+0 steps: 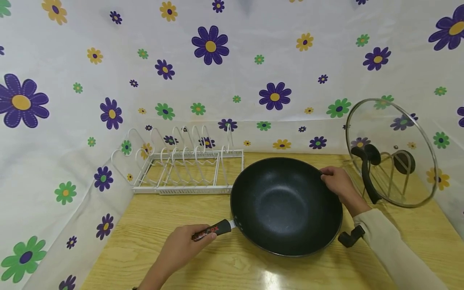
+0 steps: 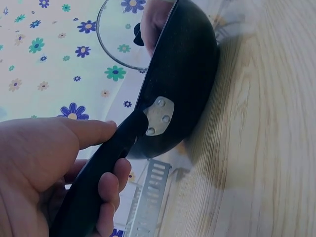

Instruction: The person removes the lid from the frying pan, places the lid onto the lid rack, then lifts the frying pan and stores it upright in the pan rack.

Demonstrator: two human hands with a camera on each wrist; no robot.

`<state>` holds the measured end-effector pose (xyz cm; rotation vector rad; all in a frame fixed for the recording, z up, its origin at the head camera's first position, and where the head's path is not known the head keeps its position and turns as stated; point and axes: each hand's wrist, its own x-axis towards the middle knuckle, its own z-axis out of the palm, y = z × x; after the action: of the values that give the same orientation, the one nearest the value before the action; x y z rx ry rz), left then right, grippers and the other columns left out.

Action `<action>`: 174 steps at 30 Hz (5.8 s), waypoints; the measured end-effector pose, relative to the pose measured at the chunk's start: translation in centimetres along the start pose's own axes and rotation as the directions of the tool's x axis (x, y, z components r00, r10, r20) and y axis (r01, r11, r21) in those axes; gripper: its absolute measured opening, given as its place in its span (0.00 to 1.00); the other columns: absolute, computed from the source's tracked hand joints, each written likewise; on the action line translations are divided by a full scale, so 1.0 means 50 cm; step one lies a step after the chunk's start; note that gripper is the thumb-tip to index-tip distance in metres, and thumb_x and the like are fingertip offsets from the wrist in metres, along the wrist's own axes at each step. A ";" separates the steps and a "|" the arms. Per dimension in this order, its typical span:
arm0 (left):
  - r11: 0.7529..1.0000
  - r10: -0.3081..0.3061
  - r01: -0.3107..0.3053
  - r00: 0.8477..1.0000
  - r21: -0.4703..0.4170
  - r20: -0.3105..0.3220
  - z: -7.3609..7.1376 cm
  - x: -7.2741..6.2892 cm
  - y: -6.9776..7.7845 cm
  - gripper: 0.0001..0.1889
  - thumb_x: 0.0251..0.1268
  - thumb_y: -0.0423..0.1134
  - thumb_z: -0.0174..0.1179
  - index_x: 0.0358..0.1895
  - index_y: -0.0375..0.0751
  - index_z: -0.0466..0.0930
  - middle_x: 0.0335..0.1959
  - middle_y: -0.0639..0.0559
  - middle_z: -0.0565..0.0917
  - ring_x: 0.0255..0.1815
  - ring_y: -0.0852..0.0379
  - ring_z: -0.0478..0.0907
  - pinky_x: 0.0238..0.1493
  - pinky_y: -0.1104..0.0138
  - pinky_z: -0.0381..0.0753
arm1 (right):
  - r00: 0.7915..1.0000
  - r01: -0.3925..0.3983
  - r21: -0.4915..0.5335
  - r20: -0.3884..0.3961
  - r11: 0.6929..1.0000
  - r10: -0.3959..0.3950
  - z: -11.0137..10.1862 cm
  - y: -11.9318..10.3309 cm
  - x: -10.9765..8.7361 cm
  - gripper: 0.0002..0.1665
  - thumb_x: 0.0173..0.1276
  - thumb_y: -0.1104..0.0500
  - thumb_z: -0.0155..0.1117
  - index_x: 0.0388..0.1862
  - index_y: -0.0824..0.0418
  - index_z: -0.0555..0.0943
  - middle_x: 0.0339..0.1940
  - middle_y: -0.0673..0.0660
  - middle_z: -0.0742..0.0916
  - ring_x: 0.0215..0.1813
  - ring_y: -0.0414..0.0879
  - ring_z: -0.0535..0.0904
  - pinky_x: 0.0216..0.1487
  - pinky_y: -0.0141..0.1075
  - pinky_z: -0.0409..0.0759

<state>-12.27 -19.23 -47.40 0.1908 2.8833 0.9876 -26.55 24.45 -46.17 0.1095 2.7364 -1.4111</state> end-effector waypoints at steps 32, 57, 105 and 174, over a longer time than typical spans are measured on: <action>0.982 0.099 -0.073 0.985 -0.175 0.143 0.020 0.009 0.031 0.27 0.77 0.55 0.57 0.64 0.36 0.81 0.31 0.51 0.83 0.22 0.62 0.70 0.23 0.69 0.69 | 0.996 -0.033 -0.061 -0.084 0.998 0.028 0.000 -0.033 0.099 0.22 0.74 0.66 0.50 0.61 0.77 0.77 0.59 0.75 0.80 0.49 0.63 0.78 0.48 0.49 0.81; 0.841 0.227 0.023 0.892 -0.541 0.390 0.040 0.021 0.036 0.23 0.74 0.44 0.63 0.65 0.34 0.80 0.41 0.46 0.87 0.34 0.56 0.83 0.35 0.68 0.82 | 0.996 -0.024 -0.024 0.090 0.999 0.026 -0.015 -0.032 0.181 0.24 0.82 0.64 0.47 0.70 0.74 0.71 0.70 0.75 0.73 0.63 0.66 0.71 0.69 0.59 0.71; 0.589 0.207 0.301 0.841 -0.750 0.500 0.226 -0.006 0.190 0.13 0.66 0.32 0.69 0.52 0.38 0.83 0.32 0.51 0.86 0.31 0.61 0.83 0.35 0.70 0.84 | 0.978 0.210 -0.181 0.052 0.961 -0.204 0.018 -0.067 0.263 0.18 0.75 0.61 0.64 0.59 0.69 0.82 0.55 0.69 0.86 0.57 0.62 0.81 0.64 0.55 0.76; 0.383 0.296 0.372 0.818 -0.846 0.493 0.307 0.090 0.262 0.06 0.76 0.35 0.59 0.46 0.35 0.77 0.35 0.50 0.81 0.30 0.62 0.85 0.37 0.71 0.85 | 0.863 -0.138 0.588 0.466 0.797 -0.194 0.074 0.088 -0.338 0.25 0.85 0.55 0.43 0.69 0.71 0.68 0.62 0.51 0.79 0.60 0.44 0.80 0.60 0.44 0.81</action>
<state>-13.67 0.98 -51.63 0.2524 1.3925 1.9441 -9.27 23.39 -50.39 -0.2492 1.7941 -1.9405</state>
